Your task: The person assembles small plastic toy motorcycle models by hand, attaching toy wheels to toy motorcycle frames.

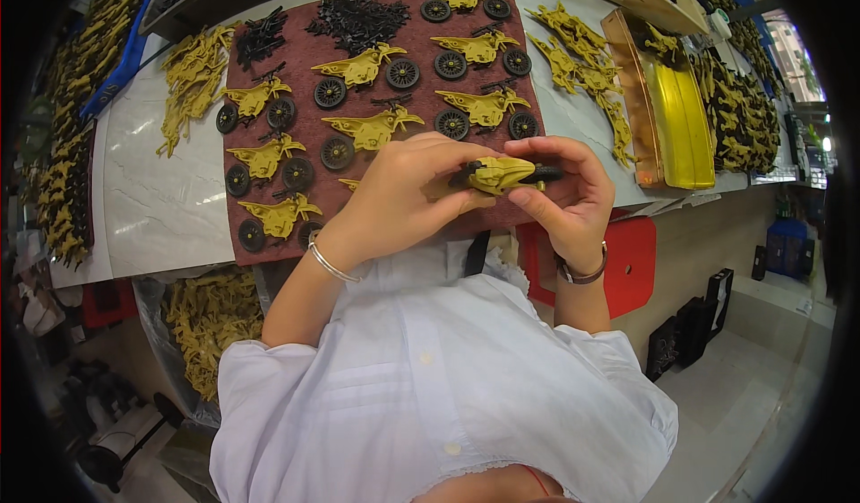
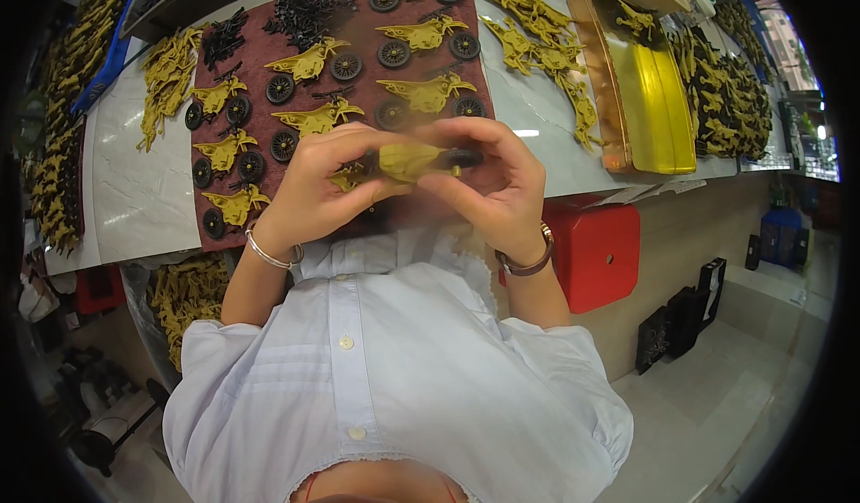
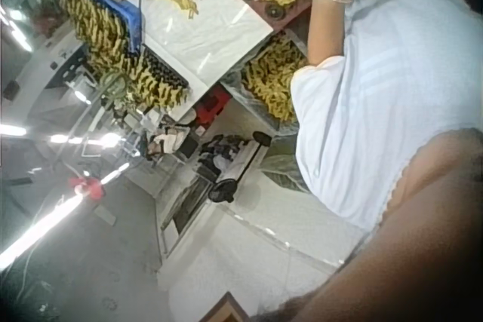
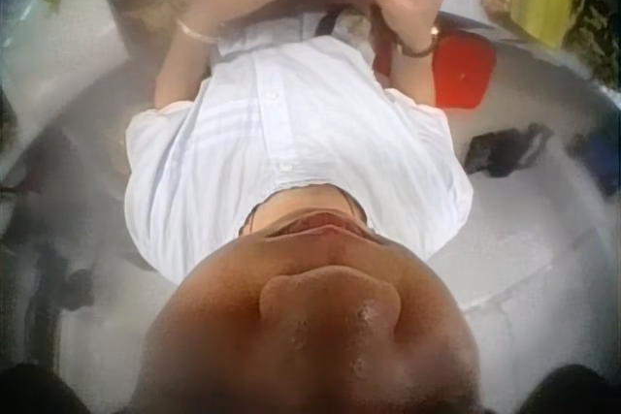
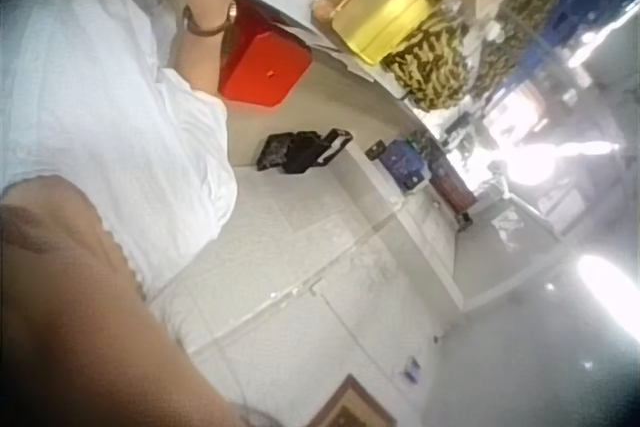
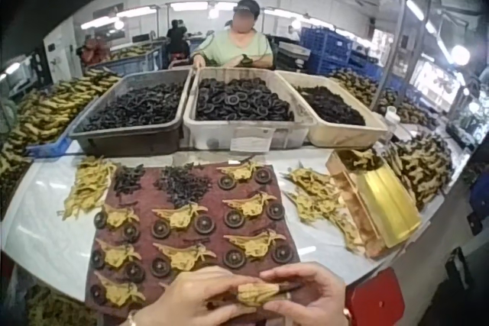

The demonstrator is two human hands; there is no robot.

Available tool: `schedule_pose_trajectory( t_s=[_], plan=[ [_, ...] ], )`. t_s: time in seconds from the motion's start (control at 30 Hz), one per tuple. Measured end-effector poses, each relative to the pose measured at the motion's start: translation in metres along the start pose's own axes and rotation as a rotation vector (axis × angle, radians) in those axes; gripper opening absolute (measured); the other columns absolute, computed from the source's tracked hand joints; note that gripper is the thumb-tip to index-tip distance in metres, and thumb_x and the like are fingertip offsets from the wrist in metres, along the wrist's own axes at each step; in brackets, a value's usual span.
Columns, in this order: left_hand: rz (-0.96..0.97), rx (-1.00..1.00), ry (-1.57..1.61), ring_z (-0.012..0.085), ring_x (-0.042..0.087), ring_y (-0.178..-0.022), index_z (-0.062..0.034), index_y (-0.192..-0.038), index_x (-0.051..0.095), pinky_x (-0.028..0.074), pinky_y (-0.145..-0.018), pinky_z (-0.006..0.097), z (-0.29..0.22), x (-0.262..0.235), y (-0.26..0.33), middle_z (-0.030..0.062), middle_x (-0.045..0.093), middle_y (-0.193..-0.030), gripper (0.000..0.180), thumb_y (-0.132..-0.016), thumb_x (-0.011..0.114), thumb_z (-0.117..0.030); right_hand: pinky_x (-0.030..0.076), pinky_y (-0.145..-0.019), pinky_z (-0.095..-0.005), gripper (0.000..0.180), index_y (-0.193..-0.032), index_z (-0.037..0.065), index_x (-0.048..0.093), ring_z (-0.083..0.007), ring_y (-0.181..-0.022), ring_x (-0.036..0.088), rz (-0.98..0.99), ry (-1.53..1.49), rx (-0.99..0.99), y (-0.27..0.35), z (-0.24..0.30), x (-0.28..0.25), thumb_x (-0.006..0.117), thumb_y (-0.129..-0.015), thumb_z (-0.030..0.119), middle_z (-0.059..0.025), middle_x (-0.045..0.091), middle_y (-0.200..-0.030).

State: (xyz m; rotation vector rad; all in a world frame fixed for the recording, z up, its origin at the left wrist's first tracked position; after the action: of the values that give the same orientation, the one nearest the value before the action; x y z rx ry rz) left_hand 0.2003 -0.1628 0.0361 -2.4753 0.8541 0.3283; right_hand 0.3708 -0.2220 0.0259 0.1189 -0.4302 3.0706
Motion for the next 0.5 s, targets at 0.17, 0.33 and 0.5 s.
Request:
schedule_pose_trajectory(
  t_s=[0.17, 0.33, 0.5],
  plan=[
    [-0.047, 0.022, 0.046, 0.0278, 0.066, -0.084, -0.0018, -0.105, 0.065, 0.052, -0.073, 0.033, -0.001, 0.006, 0.001, 0.0138, 0.068, -0.095, 0.031, -0.075, 0.072, -0.006, 0.051, -0.085, -0.0307, 0.05, -0.119, -0.005, 0.054, -0.0186, -0.099, 0.062, 0.0, 0.127, -0.054, 0.0, 0.009, -0.002, 0.074, -0.073, -0.006, -0.0133, 0.064, -0.105],
    [-0.031, 0.047, 0.046, 0.0243, 0.067, -0.086, 0.0012, -0.102, 0.066, 0.052, -0.076, 0.032, -0.002, 0.01, 0.0, 0.0127, 0.069, -0.097, 0.03, -0.073, 0.073, -0.002, 0.051, -0.082, -0.0302, 0.033, -0.104, -0.007, 0.062, -0.0202, -0.092, 0.063, 0.081, 0.086, -0.2, -0.002, 0.007, -0.009, 0.072, -0.072, -0.01, -0.0148, 0.066, -0.098],
    [-0.019, 0.049, 0.068, 0.027, 0.067, -0.083, -0.0008, -0.103, 0.065, 0.052, -0.073, 0.032, 0.0, 0.014, -0.003, 0.0136, 0.068, -0.095, 0.029, -0.076, 0.073, -0.006, 0.051, -0.083, -0.0349, 0.026, -0.095, -0.005, 0.063, -0.0264, -0.095, 0.064, 0.031, 0.117, -0.166, 0.002, 0.008, -0.012, 0.074, -0.072, -0.007, -0.0181, 0.067, -0.095]
  ],
)
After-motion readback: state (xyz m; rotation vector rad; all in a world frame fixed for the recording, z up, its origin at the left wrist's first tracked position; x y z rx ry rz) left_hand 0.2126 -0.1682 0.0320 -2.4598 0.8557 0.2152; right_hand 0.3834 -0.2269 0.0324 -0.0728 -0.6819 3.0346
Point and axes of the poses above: each hand's wrist, its own y-axis away from the middle knuckle, its own x-axis out of the palm, z = x × y, the point moved 4 cm from there along -y, towards the middle knuckle
